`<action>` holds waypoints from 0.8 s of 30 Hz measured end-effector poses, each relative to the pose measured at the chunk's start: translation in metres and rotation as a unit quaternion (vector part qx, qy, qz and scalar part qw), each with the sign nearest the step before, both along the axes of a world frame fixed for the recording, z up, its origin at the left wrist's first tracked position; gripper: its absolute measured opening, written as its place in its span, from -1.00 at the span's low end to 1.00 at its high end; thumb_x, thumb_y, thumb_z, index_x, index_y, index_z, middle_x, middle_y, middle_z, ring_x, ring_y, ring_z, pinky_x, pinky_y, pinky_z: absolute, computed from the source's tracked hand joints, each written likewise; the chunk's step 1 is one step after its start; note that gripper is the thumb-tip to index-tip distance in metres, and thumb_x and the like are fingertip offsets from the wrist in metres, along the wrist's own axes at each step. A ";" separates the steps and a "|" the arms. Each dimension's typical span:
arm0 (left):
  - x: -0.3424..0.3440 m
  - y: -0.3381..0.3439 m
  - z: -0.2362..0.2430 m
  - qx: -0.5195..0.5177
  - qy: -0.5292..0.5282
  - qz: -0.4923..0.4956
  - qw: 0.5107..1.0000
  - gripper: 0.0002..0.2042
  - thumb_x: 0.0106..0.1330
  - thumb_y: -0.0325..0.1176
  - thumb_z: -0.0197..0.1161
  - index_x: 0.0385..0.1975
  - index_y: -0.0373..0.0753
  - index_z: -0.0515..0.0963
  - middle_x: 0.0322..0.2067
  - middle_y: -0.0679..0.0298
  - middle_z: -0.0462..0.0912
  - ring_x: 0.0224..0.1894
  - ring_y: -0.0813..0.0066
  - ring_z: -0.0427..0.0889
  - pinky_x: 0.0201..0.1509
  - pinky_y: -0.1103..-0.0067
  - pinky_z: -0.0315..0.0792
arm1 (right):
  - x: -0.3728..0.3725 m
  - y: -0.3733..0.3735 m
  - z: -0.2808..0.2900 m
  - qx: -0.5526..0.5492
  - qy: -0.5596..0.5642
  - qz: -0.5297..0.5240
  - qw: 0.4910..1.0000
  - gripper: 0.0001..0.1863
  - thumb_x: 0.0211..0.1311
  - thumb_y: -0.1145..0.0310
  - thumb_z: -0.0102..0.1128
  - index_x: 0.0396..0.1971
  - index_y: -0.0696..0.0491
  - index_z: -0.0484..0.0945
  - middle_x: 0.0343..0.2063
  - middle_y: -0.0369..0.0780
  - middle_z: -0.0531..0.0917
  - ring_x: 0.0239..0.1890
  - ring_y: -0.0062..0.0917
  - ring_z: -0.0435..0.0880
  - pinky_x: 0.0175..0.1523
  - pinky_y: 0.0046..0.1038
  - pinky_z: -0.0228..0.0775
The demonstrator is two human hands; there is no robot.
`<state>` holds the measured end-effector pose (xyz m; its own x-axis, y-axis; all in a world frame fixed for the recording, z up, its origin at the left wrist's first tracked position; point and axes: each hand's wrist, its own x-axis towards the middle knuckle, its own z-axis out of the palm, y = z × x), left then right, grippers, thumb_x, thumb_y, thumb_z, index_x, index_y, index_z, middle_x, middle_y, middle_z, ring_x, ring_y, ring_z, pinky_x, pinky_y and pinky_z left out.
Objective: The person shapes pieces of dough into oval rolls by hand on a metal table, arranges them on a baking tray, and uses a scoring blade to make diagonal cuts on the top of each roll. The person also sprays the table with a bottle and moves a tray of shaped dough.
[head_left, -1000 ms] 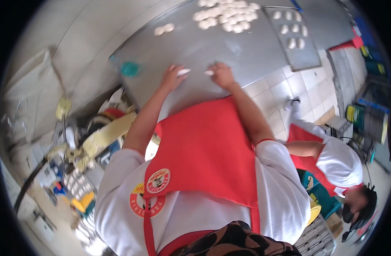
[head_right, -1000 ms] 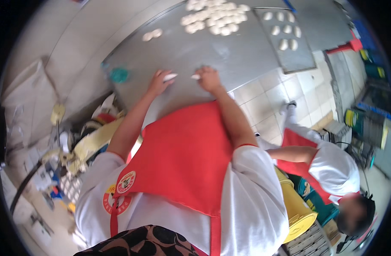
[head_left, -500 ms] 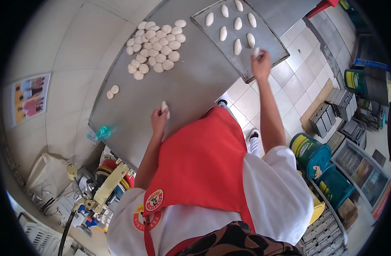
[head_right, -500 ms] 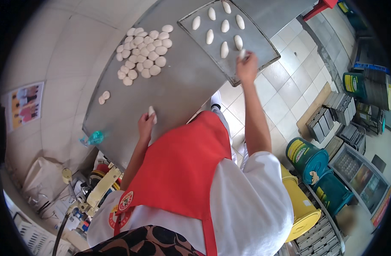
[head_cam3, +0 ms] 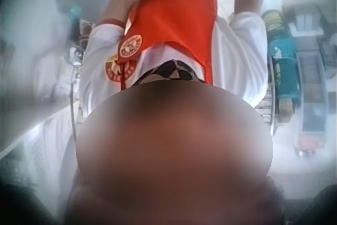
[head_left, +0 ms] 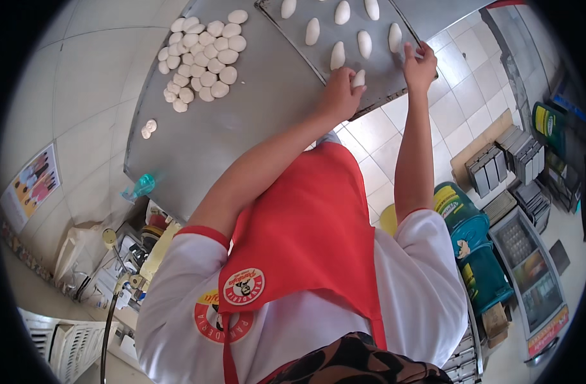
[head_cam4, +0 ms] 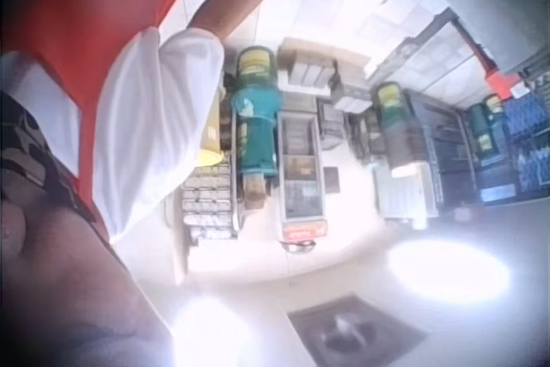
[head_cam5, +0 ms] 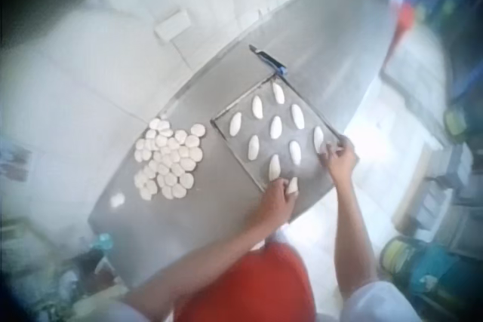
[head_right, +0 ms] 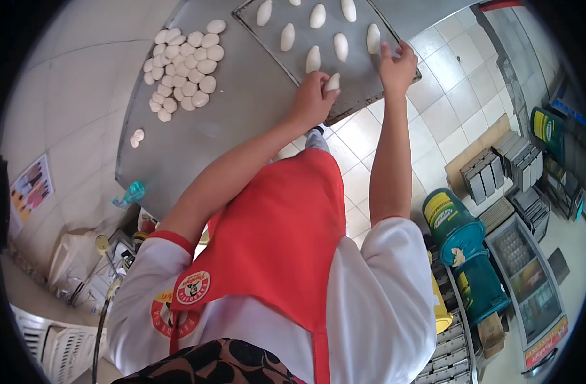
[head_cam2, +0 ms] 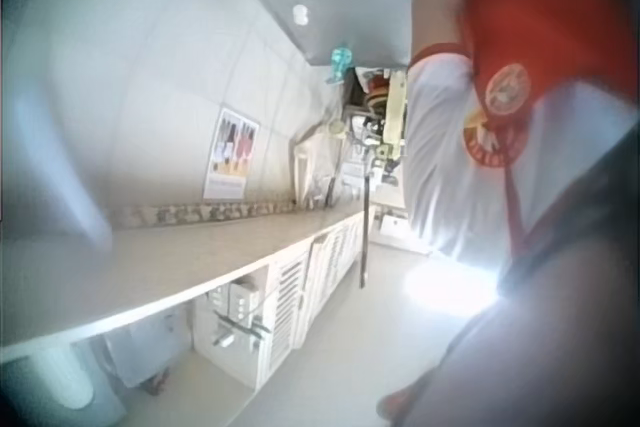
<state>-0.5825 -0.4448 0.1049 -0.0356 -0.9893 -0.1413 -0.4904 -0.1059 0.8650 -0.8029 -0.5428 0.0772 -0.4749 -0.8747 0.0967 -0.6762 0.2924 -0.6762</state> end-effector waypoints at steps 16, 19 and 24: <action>0.122 0.077 -0.019 0.075 0.019 -0.017 0.997 -0.63 0.45 -0.20 0.39 0.09 -0.31 0.55 -0.24 0.13 0.70 -0.23 0.36 0.69 -0.12 0.39 0.57 | 0.072 0.111 -0.025 -0.009 0.043 0.208 0.977 -0.71 0.35 0.27 0.39 -0.07 0.16 0.72 -0.22 -0.07 0.72 -0.23 -0.25 0.75 -0.09 -0.24 0.63; 0.241 0.103 -0.026 0.046 -0.085 0.122 0.988 -0.70 0.46 -0.23 0.36 0.03 -0.29 0.59 -0.24 0.15 0.70 -0.23 0.38 0.68 -0.12 0.40 0.56 | 0.082 0.121 -0.009 -0.025 -0.092 0.136 0.986 -0.71 0.41 0.29 0.37 -0.02 0.16 0.71 -0.15 -0.09 0.70 -0.23 -0.32 0.73 -0.11 -0.31 0.62; 0.481 0.154 -0.059 0.013 -0.380 0.366 0.849 -0.66 0.40 -0.27 0.34 0.12 -0.19 0.56 0.02 -0.02 0.57 0.20 -0.03 0.46 0.32 0.15 0.36 | 0.092 0.151 0.030 -0.043 -0.044 0.163 0.985 -0.71 0.44 0.36 0.35 0.06 0.16 0.69 -0.15 -0.15 0.67 -0.29 -0.42 0.65 -0.18 -0.34 0.57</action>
